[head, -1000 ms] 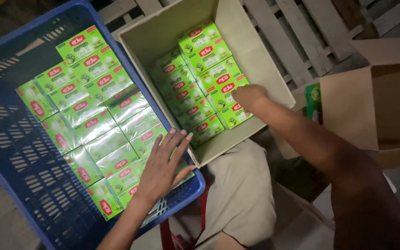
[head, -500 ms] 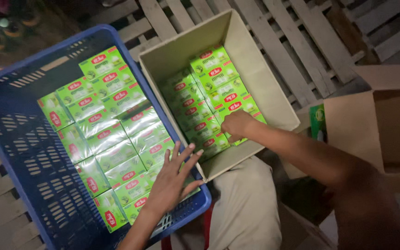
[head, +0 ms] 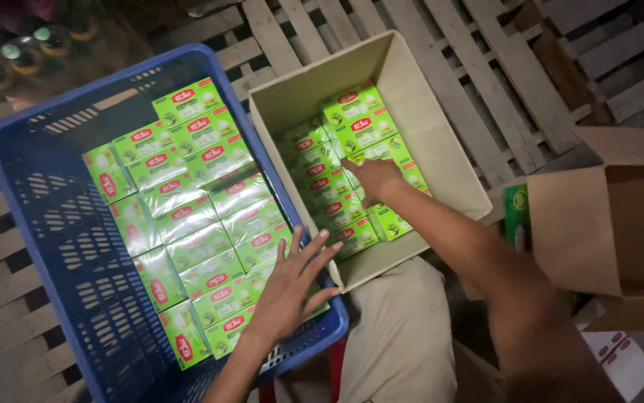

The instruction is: The person picks up boxes of tea from a blue plastic crate and places them into a cardboard box one by one.

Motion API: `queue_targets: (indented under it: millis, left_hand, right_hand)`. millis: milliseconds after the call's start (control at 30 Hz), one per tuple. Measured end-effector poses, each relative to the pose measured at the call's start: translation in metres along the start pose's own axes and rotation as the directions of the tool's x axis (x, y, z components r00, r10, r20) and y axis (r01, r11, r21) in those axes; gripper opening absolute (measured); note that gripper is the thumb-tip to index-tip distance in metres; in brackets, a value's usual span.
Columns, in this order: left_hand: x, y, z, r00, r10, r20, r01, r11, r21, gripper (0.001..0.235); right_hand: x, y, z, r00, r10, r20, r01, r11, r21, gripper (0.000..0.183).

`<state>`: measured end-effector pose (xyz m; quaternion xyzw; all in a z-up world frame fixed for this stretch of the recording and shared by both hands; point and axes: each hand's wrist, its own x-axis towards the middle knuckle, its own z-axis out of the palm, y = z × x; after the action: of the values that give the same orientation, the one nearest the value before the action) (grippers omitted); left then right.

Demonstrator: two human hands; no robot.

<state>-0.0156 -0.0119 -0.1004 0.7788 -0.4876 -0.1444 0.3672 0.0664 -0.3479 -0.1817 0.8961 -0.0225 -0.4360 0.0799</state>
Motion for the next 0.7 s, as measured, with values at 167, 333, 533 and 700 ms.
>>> queue_targets:
  millis: [167,333,533,700]
  left_hand:
    - [0.0,0.012,-0.005,0.997,-0.078,0.006,0.078,0.996,-0.04,0.075]
    - [-0.016,0.016,-0.02,0.995,-0.098,0.011,0.098,0.989,-0.114,0.085]
    - [-0.107,-0.064,0.011,0.865,-0.489,-0.112,0.485,0.872,-0.066,0.084]
    - [-0.141,-0.102,0.032,0.822,-0.568,-0.039,0.566,0.823,-0.053,0.093]
  right_hand:
    - [0.002,0.009,0.008,0.998,0.014,-0.059,-0.005,0.989,0.145,0.143]
    - [-0.018,0.02,0.011,0.979,-0.051,-0.197,0.14,0.872,0.469,0.076]
    - [-0.169,-0.047,-0.002,0.933,0.06,-0.354,0.203,0.725,0.658,0.029]
    - [-0.172,-0.056,0.055,0.742,0.404,-0.535,0.076,0.742,0.666,0.018]
